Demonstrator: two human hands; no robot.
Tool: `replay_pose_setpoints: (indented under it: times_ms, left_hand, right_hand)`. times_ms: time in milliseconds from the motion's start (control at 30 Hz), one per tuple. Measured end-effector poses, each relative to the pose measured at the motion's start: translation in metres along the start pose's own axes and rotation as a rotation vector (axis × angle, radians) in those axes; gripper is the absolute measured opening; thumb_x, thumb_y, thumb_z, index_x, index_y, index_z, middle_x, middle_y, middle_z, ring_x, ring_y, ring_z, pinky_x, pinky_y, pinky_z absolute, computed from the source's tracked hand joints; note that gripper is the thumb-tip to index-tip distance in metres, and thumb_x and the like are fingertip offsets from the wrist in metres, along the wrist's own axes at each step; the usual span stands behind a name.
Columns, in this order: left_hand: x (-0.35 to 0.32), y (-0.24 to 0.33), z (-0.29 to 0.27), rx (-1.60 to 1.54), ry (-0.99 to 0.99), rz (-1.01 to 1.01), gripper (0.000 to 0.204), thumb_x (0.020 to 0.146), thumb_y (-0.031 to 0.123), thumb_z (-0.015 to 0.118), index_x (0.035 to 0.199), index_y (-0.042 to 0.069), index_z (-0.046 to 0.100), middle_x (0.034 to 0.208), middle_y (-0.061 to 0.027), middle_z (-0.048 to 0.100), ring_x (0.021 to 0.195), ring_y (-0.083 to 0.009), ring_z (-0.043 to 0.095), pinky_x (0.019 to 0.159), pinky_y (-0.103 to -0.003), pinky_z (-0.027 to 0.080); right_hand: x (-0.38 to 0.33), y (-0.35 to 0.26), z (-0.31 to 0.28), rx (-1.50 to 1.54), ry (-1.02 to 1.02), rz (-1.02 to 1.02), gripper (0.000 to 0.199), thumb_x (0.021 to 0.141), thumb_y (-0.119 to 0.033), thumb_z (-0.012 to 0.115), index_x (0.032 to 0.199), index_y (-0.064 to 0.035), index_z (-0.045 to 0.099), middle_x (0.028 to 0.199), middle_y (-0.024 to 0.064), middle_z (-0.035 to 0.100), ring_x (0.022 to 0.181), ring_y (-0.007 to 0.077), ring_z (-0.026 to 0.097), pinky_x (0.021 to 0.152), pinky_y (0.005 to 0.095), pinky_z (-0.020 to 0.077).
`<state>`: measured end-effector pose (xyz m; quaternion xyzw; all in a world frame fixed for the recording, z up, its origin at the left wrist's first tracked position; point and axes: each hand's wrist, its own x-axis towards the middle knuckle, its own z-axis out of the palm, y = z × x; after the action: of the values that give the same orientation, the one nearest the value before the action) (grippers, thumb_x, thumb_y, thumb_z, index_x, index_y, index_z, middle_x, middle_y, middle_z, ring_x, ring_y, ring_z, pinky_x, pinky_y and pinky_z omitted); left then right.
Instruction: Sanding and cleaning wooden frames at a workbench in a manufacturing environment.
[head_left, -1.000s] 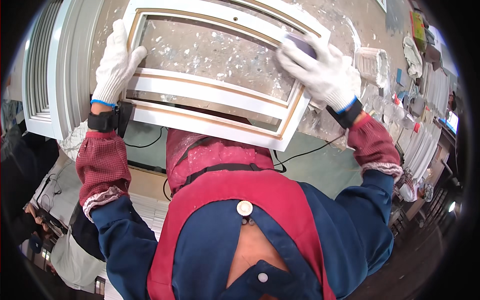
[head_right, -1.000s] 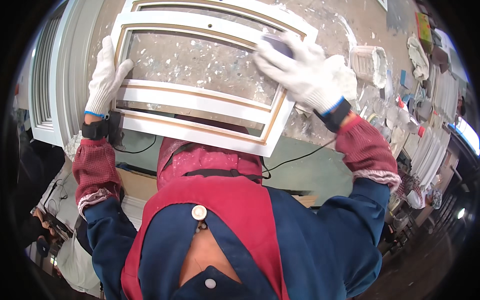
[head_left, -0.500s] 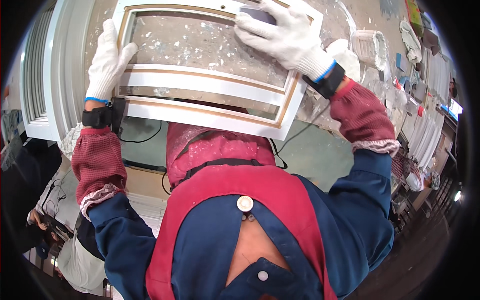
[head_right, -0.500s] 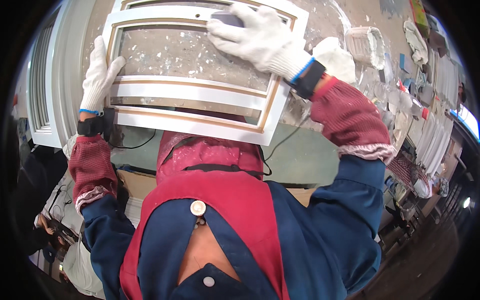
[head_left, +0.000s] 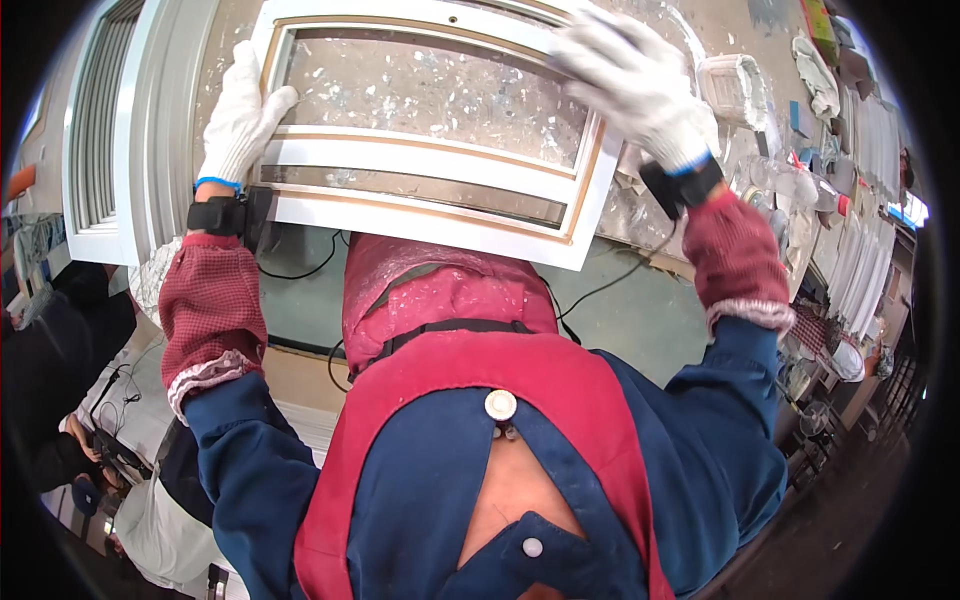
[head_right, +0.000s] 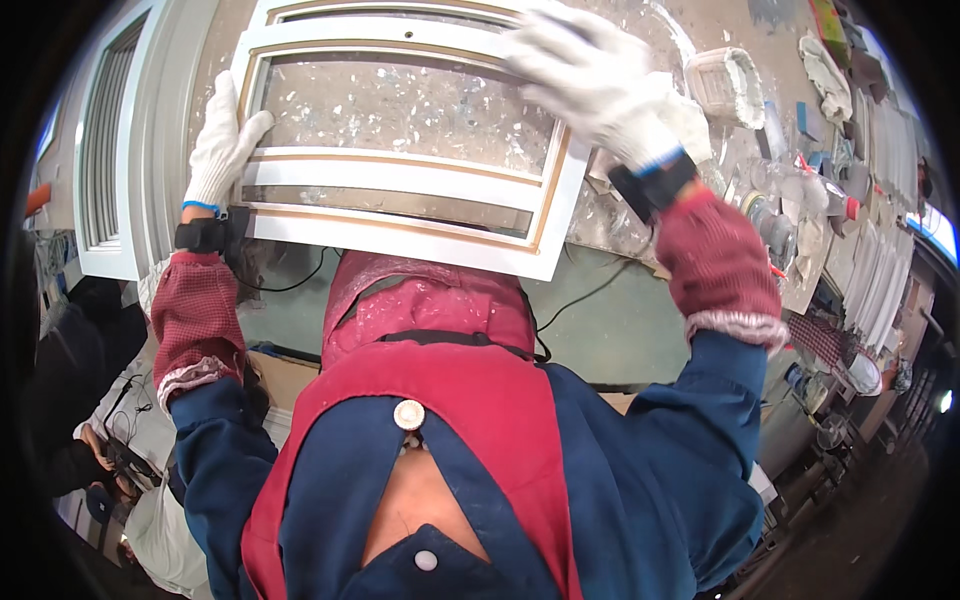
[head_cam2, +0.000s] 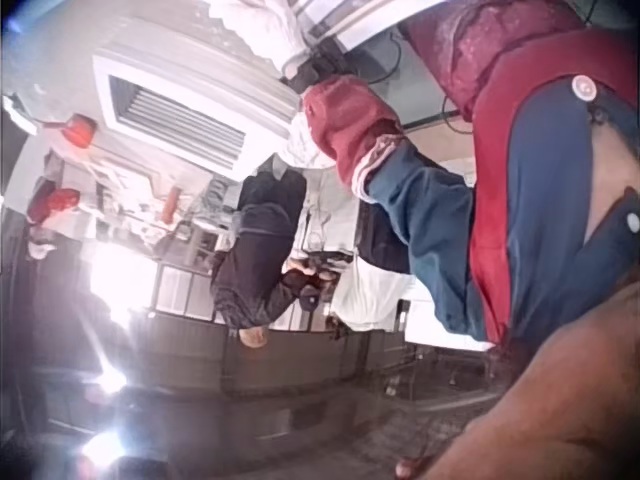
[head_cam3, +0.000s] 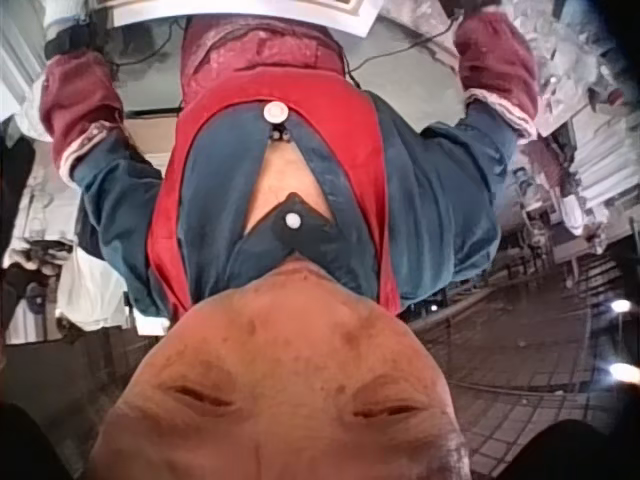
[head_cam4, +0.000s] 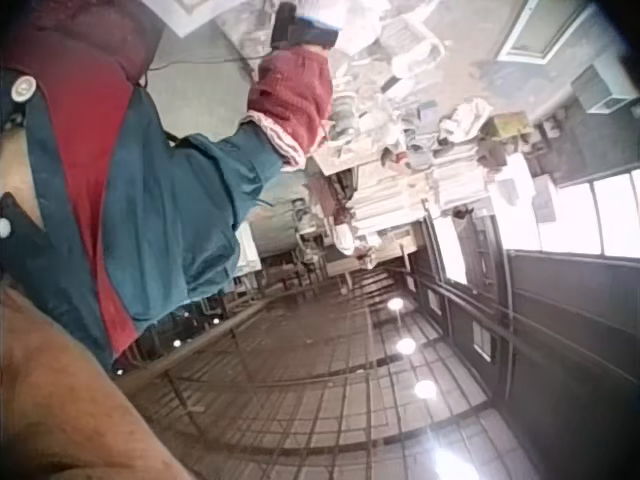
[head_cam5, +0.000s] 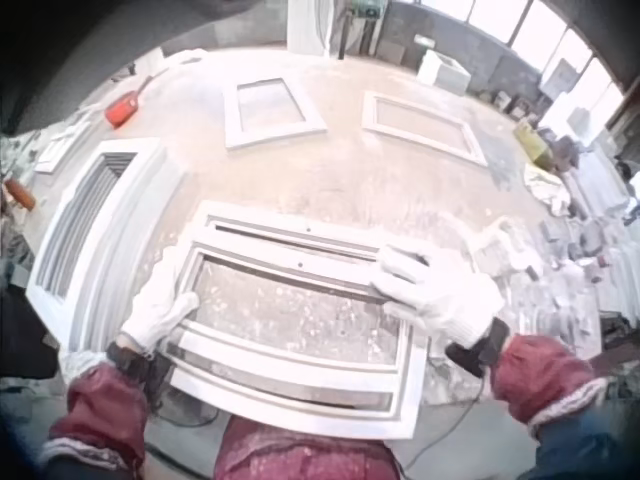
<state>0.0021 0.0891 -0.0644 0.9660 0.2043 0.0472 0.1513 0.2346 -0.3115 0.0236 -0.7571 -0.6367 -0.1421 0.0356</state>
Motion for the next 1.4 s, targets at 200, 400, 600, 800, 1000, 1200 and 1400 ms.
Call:
replay_pose_setpoints:
  times_ms: [200,400,600,800,1000,1200,1400]
  left_hand:
    - [-0.002,0.011,-0.022,-0.059,-0.07,-0.01,0.094,0.088,0.048,0.068,0.158,0.005,0.021,0.136,-0.0299,0.052,0.124,-0.0435,0.056,0.103,-0.045,0.047]
    - [-0.043,0.007,-0.054,-0.225,-0.063,-0.148,0.088,0.088,0.059,0.063,0.153,0.006,0.036,0.144,-0.0218,0.052,0.128,-0.0398,0.055,0.108,-0.045,0.042]
    - [-0.115,-0.006,-0.071,-0.356,0.131,-0.103,0.056,0.093,0.035,0.067,0.137,0.002,0.056,0.116,-0.0191,0.068,0.107,-0.0329,0.067,0.095,-0.036,0.051]
    - [-0.156,-0.009,-0.071,-0.975,-0.206,-0.582,0.046,0.099,0.032,0.061,0.135,0.004,0.061,0.096,-0.0026,0.067,0.084,-0.0093,0.06,0.075,-0.026,0.052]
    - [-0.167,-0.026,-0.057,-1.061,-0.229,-0.6,0.049,0.097,0.031,0.061,0.136,0.002,0.059,0.097,-0.0038,0.067,0.083,-0.01,0.06,0.075,-0.027,0.053]
    - [-0.156,-0.018,-0.071,-1.011,-0.363,-0.494,0.052,0.096,0.032,0.062,0.137,-0.001,0.058,0.111,-0.0107,0.071,0.094,-0.015,0.065,0.081,-0.029,0.055]
    - [-0.13,0.011,-0.072,-1.311,-0.607,-0.314,0.047,0.1,0.022,0.061,0.142,0.005,0.053,0.119,-0.013,0.067,0.099,-0.0171,0.066,0.086,-0.031,0.055]
  right_hand:
    - [-0.126,0.004,0.004,0.115,0.185,0.836,0.042,0.09,-0.03,0.068,0.126,-0.0094,0.063,0.121,0.0142,0.065,0.107,0.0354,0.065,0.095,0.0435,0.0509]
    - [-0.166,-0.02,0.009,-0.317,0.03,1.015,0.057,0.097,-0.04,0.061,0.143,-0.0079,0.052,0.141,0.0193,0.054,0.13,0.0375,0.051,0.111,0.0478,0.037]
    - [-0.043,-0.156,-0.045,0.405,0.149,0.291,0.056,0.078,-0.016,0.077,0.13,-0.0031,0.062,0.115,0.0171,0.066,0.105,0.0336,0.064,0.092,0.0457,0.0497]
    - [-0.023,-0.22,0.003,0.281,-0.204,0.269,0.073,0.072,-0.017,0.078,0.141,-0.0113,0.053,0.103,0.0063,0.062,0.09,0.0265,0.063,0.078,0.037,0.0486]
    - [-0.024,-0.213,-0.004,0.308,-0.181,0.329,0.065,0.075,-0.002,0.07,0.139,-0.0094,0.056,0.099,0.0062,0.067,0.089,0.0258,0.065,0.077,0.0392,0.0516]
    - [0.001,-0.198,-0.079,0.552,0.203,0.509,0.059,0.079,0.01,0.065,0.137,0.0011,0.058,0.114,0.0176,0.069,0.096,0.0265,0.068,0.086,0.0369,0.0539]
    - [0.022,-0.191,-0.114,1.591,0.675,0.931,0.072,0.094,-0.012,0.066,0.154,0.0001,0.028,0.113,0.0166,0.064,0.088,0.0257,0.066,0.074,0.0389,0.0592]
